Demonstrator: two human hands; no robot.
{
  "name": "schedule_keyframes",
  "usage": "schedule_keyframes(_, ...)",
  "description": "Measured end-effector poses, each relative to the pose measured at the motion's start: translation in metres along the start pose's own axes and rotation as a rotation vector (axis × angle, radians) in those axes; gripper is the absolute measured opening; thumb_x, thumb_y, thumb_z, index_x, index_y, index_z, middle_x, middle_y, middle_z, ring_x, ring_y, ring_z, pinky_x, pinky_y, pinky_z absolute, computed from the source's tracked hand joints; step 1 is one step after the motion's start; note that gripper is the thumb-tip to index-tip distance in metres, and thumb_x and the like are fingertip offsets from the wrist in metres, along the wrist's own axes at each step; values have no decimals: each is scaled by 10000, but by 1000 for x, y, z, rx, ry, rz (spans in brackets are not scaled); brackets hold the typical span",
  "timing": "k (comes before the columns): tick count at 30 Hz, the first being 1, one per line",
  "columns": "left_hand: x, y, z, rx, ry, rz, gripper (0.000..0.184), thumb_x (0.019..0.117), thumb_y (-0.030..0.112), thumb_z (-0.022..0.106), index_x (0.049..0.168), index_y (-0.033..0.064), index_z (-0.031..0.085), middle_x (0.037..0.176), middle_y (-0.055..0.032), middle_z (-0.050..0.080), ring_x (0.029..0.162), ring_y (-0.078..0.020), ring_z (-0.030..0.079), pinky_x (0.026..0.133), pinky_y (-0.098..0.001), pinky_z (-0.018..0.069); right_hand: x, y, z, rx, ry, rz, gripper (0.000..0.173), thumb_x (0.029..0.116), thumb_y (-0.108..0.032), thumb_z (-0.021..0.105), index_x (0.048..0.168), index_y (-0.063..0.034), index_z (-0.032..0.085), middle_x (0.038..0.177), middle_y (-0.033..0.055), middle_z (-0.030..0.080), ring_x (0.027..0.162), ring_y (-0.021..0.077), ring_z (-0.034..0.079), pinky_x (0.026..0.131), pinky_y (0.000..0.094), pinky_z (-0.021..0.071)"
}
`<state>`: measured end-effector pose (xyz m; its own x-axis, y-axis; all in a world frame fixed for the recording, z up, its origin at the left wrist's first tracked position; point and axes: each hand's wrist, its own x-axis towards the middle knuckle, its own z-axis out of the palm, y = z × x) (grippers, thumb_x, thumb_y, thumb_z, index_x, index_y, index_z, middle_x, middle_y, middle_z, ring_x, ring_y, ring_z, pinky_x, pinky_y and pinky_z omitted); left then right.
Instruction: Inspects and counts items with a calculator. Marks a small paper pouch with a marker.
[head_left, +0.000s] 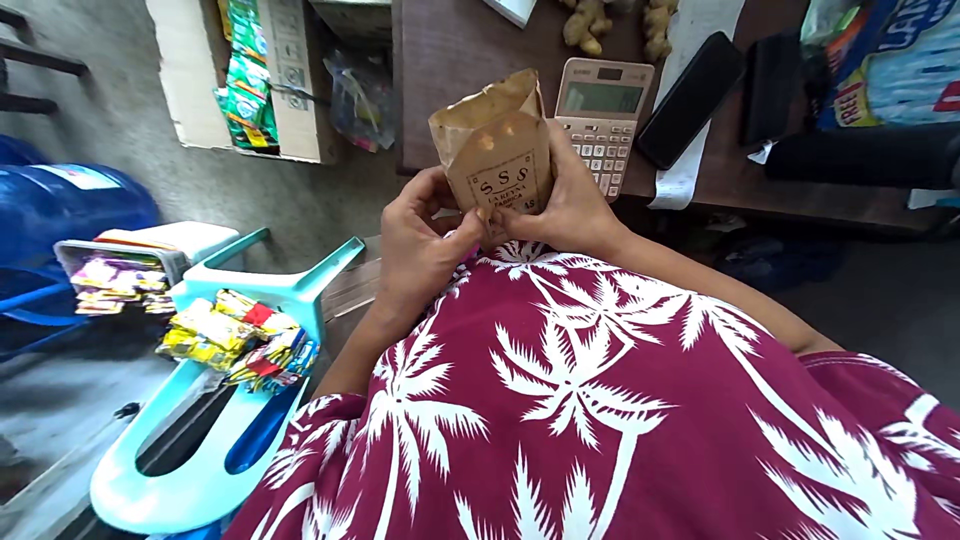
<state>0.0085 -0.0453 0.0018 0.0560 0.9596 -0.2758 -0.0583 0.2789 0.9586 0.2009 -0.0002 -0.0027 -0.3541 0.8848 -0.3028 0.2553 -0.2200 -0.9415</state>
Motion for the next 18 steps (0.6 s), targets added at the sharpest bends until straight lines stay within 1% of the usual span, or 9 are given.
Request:
schedule_keyframes(2, -7, 3, -1, 28, -34, -3, 357, 870, 9, 660, 1214, 40, 573, 1070, -1, 676, 903, -50, 695, 755, -210, 611, -1, -2, 0, 1, 0, 4, 873, 672, -192, 870, 1407, -7, 437, 1191, 65, 667, 1048, 59, 681, 916, 243, 589)
schedule_keyframes(4, -10, 3, -3, 24, -64, 9, 380, 878, 8, 655, 1240, 65, 553, 1098, -2, 663, 906, -49, 691, 744, -200, 606, -1, -2, 0, -11, 9, -12, 865, 672, -201, 874, 1395, 5, 445, 1190, 77, 665, 1056, 61, 677, 925, 242, 583)
schedule_keyframes(7, -9, 1, -5, 3, -108, 18, 443, 889, 9, 688, 1294, 72, 520, 1177, -6, 656, 1001, -75, 695, 825, -236, 614, -1, -1, 1, -51, 25, -45, 850, 686, -245, 875, 1376, 24, 457, 1175, 97, 669, 1044, 69, 676, 921, 251, 576)
schedule_keyframes(9, -8, -1, -7, 5, -113, 19, 446, 900, 27, 716, 1296, 95, 522, 1198, 14, 657, 1042, -81, 690, 864, -254, 615, -1, -2, -1, -42, 13, -53, 838, 700, -206, 876, 1380, 38, 453, 1173, 119, 667, 1045, 89, 677, 925, 266, 575)
schedule_keyframes(12, -4, -3, -8, -15, -101, 49, 458, 877, 24, 739, 1279, 123, 545, 1201, 39, 671, 1056, -95, 691, 879, -269, 615, 0, -2, -5, 2, -42, -105, 807, 737, -155, 872, 1387, 72, 450, 1175, 147, 672, 1063, 109, 682, 949, 276, 573)
schedule_keyframes(14, -1, -4, -7, -32, -101, 85, 473, 858, 37, 760, 1270, 147, 555, 1206, 56, 676, 1064, -101, 690, 891, -278, 613, 0, 2, -10, 22, -87, -178, 805, 771, -198, 864, 1393, 94, 444, 1197, 157, 664, 1090, 120, 674, 970, 286, 568)
schedule_keyframes(15, 0, -4, -7, -41, -100, 105, 480, 850, 46, 771, 1268, 154, 562, 1210, 62, 679, 1071, -104, 690, 904, -289, 612, -1, 6, -15, 15, -99, -211, 814, 794, -246, 856, 1402, 102, 442, 1229, 172, 650, 1113, 141, 666, 980, 303, 567)
schedule_keyframes(17, 0, -4, -7, -43, -87, 149, 504, 832, 55, 783, 1274, 172, 572, 1220, 90, 679, 1096, -93, 681, 933, -295, 603, -5, 15, -27, -66, -67, -236, 806, 865, -374, 791, 1430, 99, 464, 1300, 210, 613, 1134, 199, 651, 957, 339, 566)
schedule_keyframes(18, 0, -3, -8, -38, -78, 170, 523, 827, 50, 785, 1285, 170, 564, 1233, 97, 675, 1113, -91, 675, 950, -299, 597, -10, 22, -35, -134, -30, -216, 762, 903, -415, 740, 1429, 79, 493, 1312, 213, 612, 1121, 211, 654, 931, 344, 568)
